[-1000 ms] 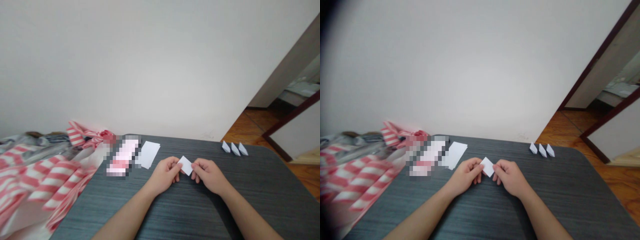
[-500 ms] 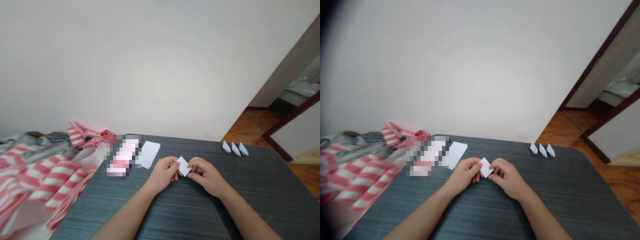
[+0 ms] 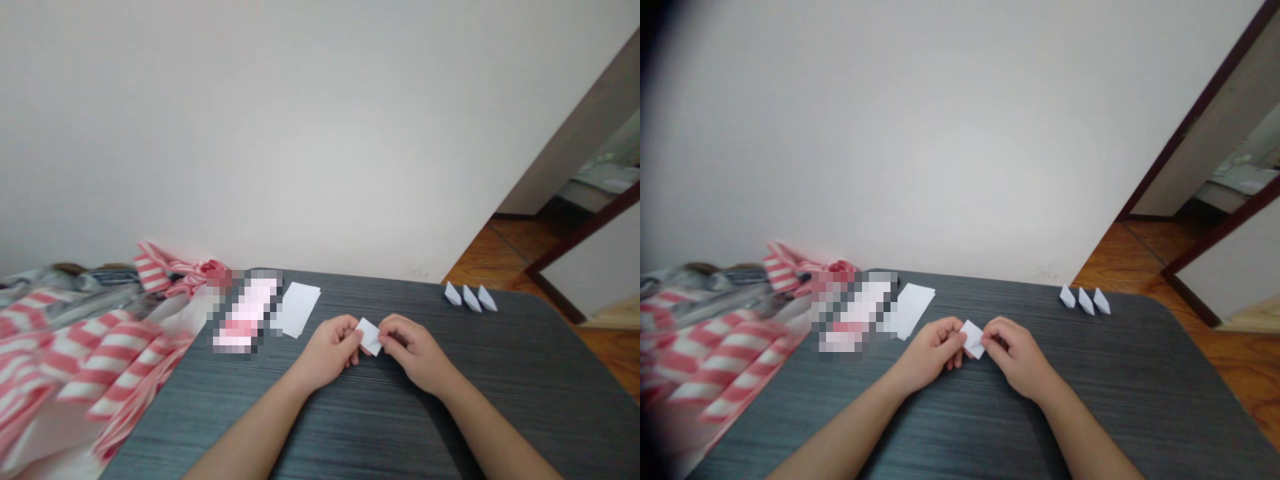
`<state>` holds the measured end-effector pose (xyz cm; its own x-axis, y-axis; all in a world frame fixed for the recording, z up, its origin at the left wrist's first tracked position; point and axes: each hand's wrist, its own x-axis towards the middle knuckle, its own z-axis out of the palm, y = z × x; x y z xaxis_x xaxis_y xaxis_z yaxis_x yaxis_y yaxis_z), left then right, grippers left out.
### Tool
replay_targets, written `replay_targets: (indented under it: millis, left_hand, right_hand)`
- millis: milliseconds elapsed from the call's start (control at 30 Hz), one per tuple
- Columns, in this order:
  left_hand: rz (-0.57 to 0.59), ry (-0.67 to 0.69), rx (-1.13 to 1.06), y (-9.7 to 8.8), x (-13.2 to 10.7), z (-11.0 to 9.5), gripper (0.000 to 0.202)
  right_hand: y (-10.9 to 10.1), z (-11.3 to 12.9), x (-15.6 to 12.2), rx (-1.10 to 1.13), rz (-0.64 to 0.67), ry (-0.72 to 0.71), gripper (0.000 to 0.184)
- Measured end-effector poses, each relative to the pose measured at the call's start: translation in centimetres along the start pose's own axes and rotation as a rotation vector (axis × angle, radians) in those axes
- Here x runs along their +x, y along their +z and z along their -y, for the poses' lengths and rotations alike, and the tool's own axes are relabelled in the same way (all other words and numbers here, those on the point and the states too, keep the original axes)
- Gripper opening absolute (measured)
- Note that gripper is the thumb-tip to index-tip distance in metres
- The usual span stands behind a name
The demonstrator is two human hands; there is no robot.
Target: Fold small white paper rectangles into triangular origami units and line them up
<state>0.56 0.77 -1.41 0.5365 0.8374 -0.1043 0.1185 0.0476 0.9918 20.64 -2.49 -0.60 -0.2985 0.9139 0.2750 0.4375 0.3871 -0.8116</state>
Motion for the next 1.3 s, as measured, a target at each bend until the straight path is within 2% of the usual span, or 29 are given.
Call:
replay_targets:
  millis: [200, 533, 700, 1000, 1300]
  left_hand:
    - [0.017, -0.009, 0.019, 0.17, -0.3, -0.48, 0.014]
    - [0.045, 0.004, 0.059, 0.2, -0.44, -0.61, 0.016]
    - [0.03, 0.001, 0.111, 0.1, -0.45, -0.5, 0.015]
    - [0.01, -0.003, 0.122, 0.08, -0.45, -0.41, 0.017]
    - [0.001, -0.002, 0.159, 0.12, -0.57, -0.82, 0.018]
  right_hand:
    - [0.1, 0.14, -0.12, -0.021, -0.037, 0.074, 0.011]
    - [0.36, 0.46, 0.03, -0.097, -0.026, 0.083, 0.013]
    - [0.42, -0.06, -0.12, -0.036, -0.024, 0.131, 0.008]
    - [-0.05, 0.08, -0.01, -0.066, 0.029, 0.174, 0.016]
    - [0.01, 0.27, 0.03, -0.052, 0.026, 0.174, 0.019]
